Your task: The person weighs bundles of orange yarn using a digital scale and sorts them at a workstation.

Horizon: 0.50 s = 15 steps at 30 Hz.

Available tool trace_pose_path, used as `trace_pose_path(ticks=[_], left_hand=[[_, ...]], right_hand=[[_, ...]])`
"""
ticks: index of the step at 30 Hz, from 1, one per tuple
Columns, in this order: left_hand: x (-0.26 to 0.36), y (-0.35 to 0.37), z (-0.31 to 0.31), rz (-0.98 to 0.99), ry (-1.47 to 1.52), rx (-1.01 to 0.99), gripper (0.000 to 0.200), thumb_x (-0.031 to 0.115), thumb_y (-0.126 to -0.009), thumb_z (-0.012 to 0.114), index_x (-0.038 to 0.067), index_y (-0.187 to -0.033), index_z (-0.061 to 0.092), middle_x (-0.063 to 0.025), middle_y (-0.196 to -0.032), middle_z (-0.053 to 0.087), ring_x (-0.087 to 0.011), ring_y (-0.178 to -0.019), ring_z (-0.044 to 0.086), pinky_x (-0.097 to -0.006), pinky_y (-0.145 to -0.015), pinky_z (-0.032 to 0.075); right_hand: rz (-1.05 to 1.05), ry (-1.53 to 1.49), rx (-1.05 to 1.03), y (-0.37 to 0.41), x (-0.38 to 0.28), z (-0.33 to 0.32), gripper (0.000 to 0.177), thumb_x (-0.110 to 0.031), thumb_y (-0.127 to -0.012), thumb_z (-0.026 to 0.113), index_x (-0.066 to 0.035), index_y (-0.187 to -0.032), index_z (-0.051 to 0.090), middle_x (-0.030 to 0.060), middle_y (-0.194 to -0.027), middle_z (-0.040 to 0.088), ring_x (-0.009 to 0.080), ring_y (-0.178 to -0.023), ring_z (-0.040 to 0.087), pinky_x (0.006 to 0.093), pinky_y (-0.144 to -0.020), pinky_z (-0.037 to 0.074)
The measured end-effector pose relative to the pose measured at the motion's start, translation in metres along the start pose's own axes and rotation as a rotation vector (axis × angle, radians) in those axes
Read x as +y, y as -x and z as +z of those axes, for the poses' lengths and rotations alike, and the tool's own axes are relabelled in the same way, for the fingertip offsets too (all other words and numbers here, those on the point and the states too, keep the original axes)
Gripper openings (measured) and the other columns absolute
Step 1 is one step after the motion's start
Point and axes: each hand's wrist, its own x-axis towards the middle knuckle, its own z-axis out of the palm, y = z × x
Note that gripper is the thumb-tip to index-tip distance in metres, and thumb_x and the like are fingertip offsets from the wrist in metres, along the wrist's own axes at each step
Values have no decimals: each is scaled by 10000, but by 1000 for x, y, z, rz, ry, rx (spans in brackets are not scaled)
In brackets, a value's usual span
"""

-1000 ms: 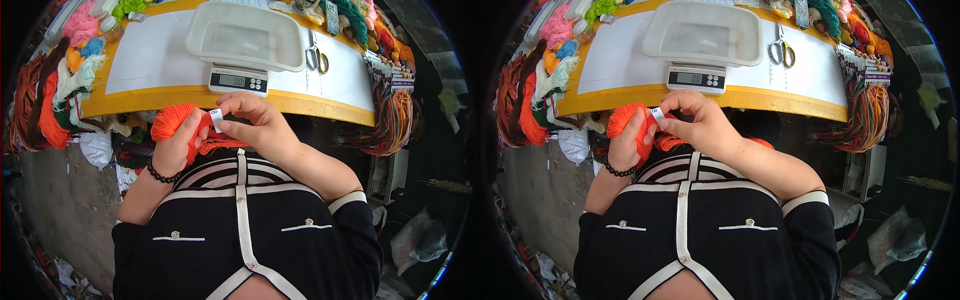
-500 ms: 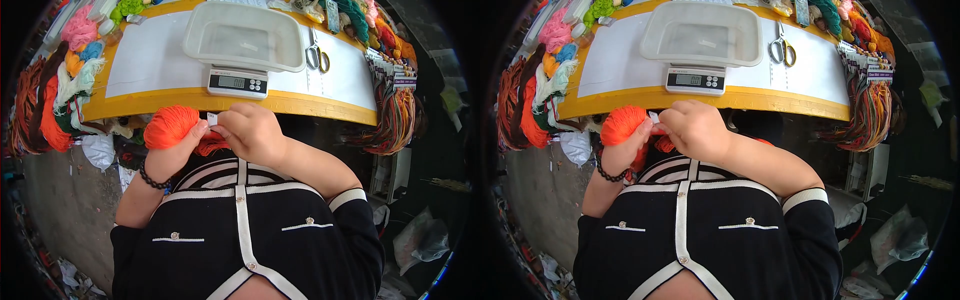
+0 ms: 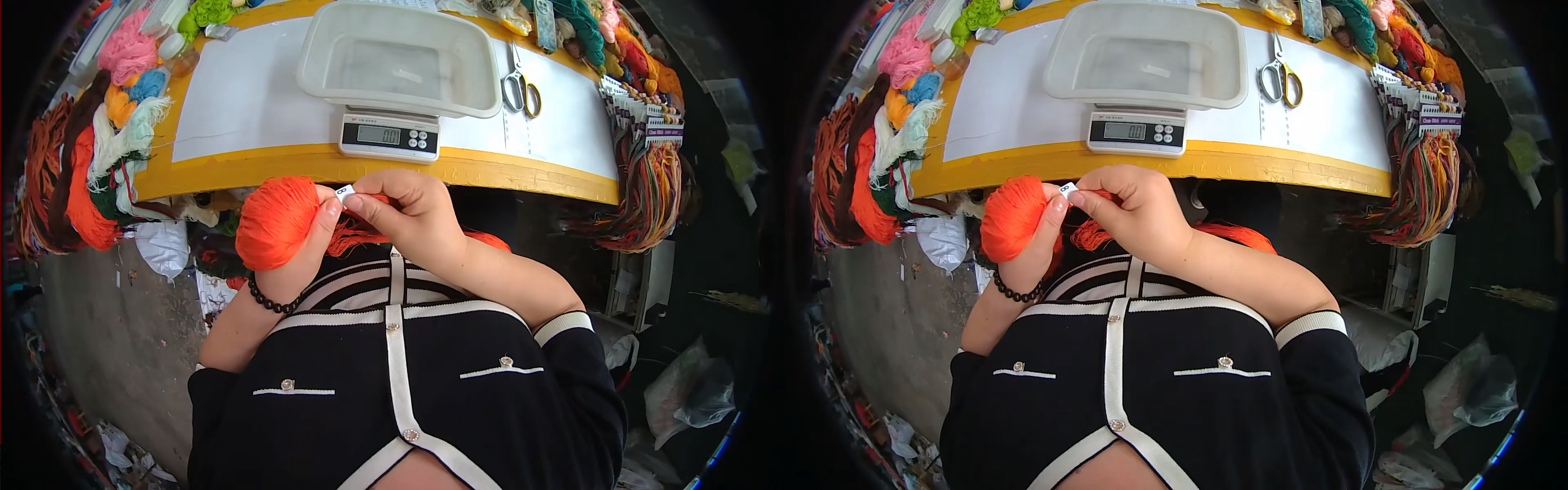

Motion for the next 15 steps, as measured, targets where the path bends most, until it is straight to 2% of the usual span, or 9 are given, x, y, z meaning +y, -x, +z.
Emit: trace_pose_path(ticks=[2, 4, 5, 7, 9, 11, 12, 13, 15], left_hand=[[-5, -1, -2, -61, -12, -14, 104, 93, -904, 554, -2, -883, 589, -40, -745, 584, -106, -669, 533, -238, -612, 435], [-19, -6, -7, -558, 811, -164, 135, 122, -906, 549, -2, -861, 576, -30, -707, 562, -87, -587, 486, -218, -526, 395], [-21, -6, -9, -559, 811, -163, 135, 122, -906, 549, -2, -861, 576, -30, -707, 562, -87, -587, 486, -218, -526, 395], [-20, -7, -12, -853, 1196, -330, 158, 145, -908, 542, 3, -844, 565, -20, -665, 538, -61, -524, 430, -200, -472, 345], [-15, -6, -7, -847, 1180, -230, 126, 126, -900, 555, 9, -860, 578, -15, -680, 545, -45, -530, 435, -194, -478, 343], [-14, -5, -3, -411, 479, -130, 86, 106, -888, 566, 23, -886, 586, -6, -704, 536, -61, -555, 435, -207, -536, 382], [-11, -8, 1, -29, 63, -86, 72, 85, -882, 584, 15, -886, 601, -8, -739, 567, -62, -617, 476, -206, -575, 391], [-16, -7, 3, -30, 64, -86, 72, 85, -882, 584, 15, -886, 601, -8, -739, 567, -62, -617, 476, -206, -575, 391], [-27, -4, 8, 224, -248, 30, 77, 79, -890, 574, 14, -915, 606, -6, -754, 584, -71, -663, 507, -207, -608, 399]], right_hand=[[-440, 380, 56, -1, 0, -5, 135, -82, -822, 678, 7, -911, 631, 81, -733, 617, 155, -625, 575, 260, -571, 451], [-513, 467, 33, 0, 0, -8, 121, -67, -824, 670, 9, -907, 625, 82, -737, 617, 156, -624, 570, 261, -566, 447], [-588, 554, 12, 0, 0, -9, 107, -52, -826, 662, 10, -902, 620, 83, -742, 616, 157, -624, 566, 261, -561, 443], [-592, 491, 36, 1, 1, -5, 97, -54, -843, 641, 12, -910, 615, 70, -751, 619, 132, -627, 559, 253, -560, 440], [-591, 427, 63, 3, 4, 0, 90, -56, -861, 620, 13, -918, 609, 56, -760, 623, 107, -630, 552, 245, -559, 436], [114, -392, 15, 3, 7, 5, 110, -83, -900, 574, 12, -945, 605, 22, -777, 623, 59, -644, 535, 236, -568, 438], [152, -410, 15, 1, 8, 6, 133, -112, -925, 545, 1, -964, 604, -1, -787, 618, 36, -664, 524, 231, -577, 442], [152, -410, 16, 0, 7, 5, 133, -112, -925, 545, 1, -964, 604, -1, -787, 618, 36, -664, 524, 231, -577, 442], [-87, 281, 25, -1, 5, 2, 123, -116, -913, 568, -7, -954, 609, 7, -791, 619, 50, -671, 535, 239, -574, 445]])
